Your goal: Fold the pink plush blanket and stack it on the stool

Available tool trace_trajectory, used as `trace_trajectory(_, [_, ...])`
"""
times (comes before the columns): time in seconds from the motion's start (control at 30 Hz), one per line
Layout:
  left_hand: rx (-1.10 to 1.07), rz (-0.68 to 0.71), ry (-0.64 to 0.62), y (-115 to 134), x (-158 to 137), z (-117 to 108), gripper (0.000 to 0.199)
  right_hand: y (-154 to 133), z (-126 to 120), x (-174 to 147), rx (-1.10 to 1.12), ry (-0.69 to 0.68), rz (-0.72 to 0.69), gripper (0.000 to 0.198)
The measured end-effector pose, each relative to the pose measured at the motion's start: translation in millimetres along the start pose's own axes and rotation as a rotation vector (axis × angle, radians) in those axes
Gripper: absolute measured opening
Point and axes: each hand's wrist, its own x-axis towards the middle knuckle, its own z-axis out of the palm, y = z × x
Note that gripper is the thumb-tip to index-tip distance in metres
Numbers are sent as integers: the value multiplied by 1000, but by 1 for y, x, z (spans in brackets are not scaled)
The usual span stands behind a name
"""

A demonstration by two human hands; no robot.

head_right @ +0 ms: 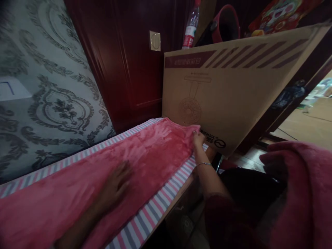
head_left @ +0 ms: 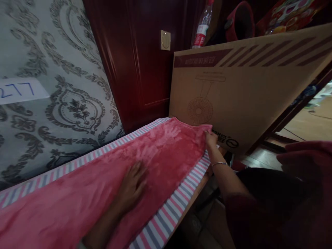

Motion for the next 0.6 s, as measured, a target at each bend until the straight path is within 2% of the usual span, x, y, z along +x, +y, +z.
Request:
trace_trajectory(0.13, [-846, -272, 222, -3, 5, -9, 50, -44, 27, -45, 49, -228, -218, 17])
trace_trajectory(0.2, [-1212, -365, 248, -8, 9, -14, 49, -56, 30, -85, 62, -386, -346, 16])
trace_trajectory(0.27, [-1442, -439, 235, -14, 13, -19, 46, -58, 24, -129, 51, -622, -592, 23])
trace_trajectory(0.37, [-1563, -506, 234, -19, 18, -24, 43, -47, 1, -189, 81, -870, -795, 28])
trace_trajectory(0.47, [-1542, -522, 232, -18, 18, -25, 43, -28, -21, -226, 98, -1055, -866, 32])
trace_trajectory(0.6, [-1468, -512, 221, -14, 15, -23, 34, -10, -34, -239, 92, -1103, -838, 40])
